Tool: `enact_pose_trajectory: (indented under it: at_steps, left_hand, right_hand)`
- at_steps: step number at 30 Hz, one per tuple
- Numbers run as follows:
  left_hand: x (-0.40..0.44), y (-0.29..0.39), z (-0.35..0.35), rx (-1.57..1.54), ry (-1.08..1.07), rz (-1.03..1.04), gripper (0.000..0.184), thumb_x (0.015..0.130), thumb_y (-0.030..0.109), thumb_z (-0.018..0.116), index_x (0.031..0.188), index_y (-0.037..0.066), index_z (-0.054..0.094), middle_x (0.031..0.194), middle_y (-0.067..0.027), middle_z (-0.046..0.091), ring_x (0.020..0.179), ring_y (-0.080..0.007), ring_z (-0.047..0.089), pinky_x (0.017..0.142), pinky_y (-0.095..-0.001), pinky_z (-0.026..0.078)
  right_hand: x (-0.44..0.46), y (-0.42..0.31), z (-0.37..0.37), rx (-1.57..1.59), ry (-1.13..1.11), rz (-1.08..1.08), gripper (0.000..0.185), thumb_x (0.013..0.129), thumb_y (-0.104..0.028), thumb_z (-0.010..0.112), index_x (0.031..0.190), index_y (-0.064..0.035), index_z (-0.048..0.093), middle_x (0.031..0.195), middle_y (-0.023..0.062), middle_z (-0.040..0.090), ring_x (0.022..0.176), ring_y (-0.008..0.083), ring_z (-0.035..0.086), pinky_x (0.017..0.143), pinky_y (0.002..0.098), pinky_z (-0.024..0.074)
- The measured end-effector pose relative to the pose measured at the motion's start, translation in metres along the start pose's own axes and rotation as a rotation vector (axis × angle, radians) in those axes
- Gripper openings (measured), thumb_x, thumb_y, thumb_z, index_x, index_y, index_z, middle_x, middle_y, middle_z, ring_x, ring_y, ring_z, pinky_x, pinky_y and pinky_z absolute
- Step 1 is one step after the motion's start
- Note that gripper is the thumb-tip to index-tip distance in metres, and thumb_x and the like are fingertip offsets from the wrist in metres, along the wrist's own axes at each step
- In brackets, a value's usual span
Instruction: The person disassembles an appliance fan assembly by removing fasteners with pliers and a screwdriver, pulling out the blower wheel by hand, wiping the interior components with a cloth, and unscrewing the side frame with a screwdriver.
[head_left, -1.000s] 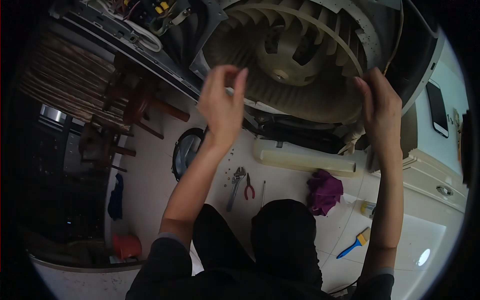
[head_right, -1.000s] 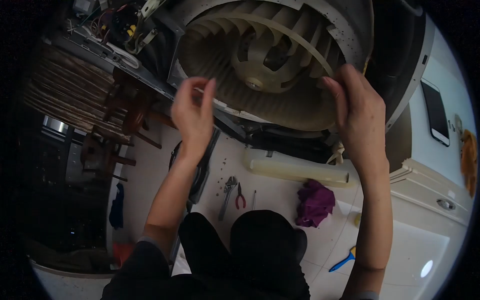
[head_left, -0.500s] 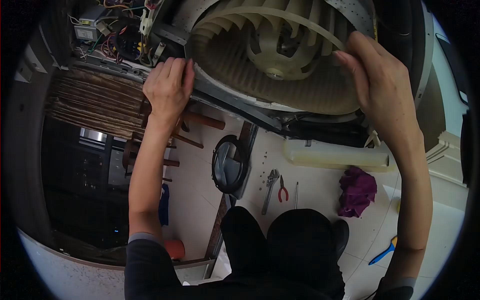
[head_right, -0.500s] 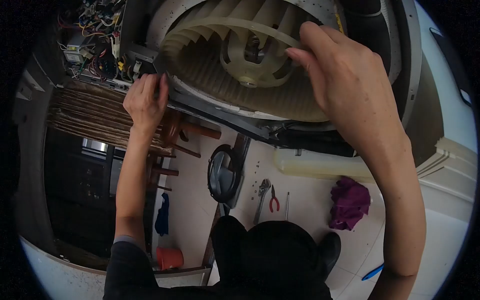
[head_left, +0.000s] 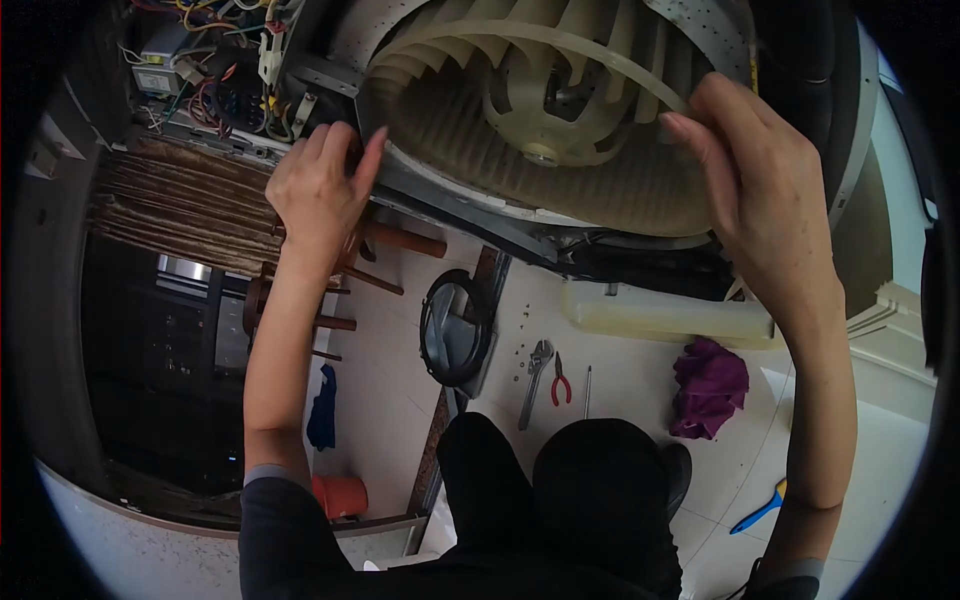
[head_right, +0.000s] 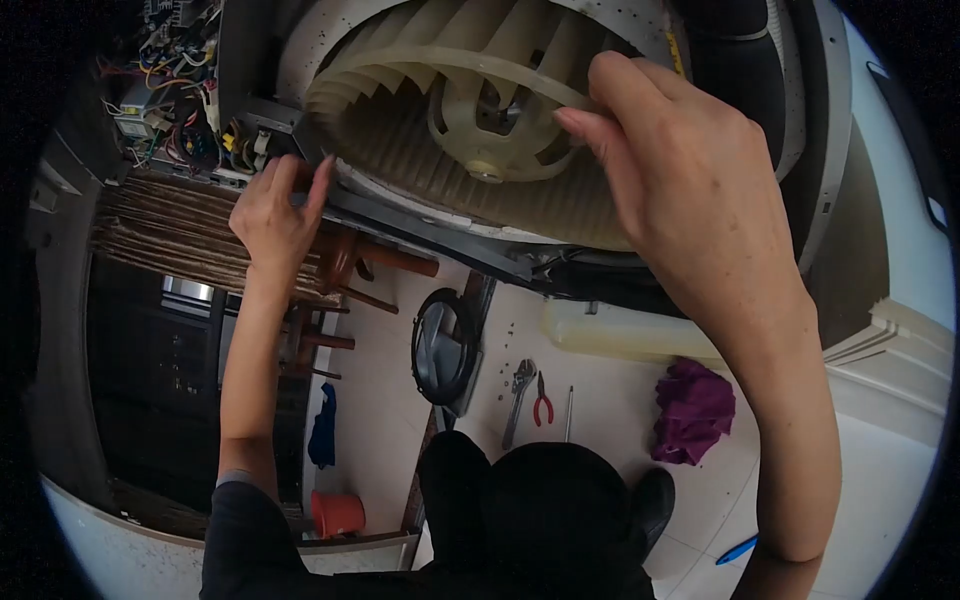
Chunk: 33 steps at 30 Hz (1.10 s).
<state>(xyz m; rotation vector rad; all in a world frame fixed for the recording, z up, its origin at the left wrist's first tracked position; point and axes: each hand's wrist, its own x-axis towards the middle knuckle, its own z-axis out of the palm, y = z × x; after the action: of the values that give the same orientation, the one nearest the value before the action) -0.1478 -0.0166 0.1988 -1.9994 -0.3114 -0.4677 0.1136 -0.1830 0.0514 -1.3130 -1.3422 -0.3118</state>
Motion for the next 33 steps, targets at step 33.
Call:
enact_pose_trajectory:
  at_steps: [33]
  left_hand:
    - [-0.055, 0.153, 0.086, -1.282, -0.015, -1.141, 0.03, 0.088, 0.008, 0.059, 0.116, -0.001, 0.052, 0.11, -0.0164, 0.058, 0.1, -0.0237, 0.059, 0.086, -0.0358, 0.047]
  right_hand:
    - [0.01, -0.008, 0.008, -0.174, 0.091, 0.166, 0.012, 0.09, -0.009, 0.057, 0.084, 0.0009, 0.053, 0.073, 0.0184, 0.057, 0.064, 0.0358, 0.057, 0.057, 0.0411, 0.044]
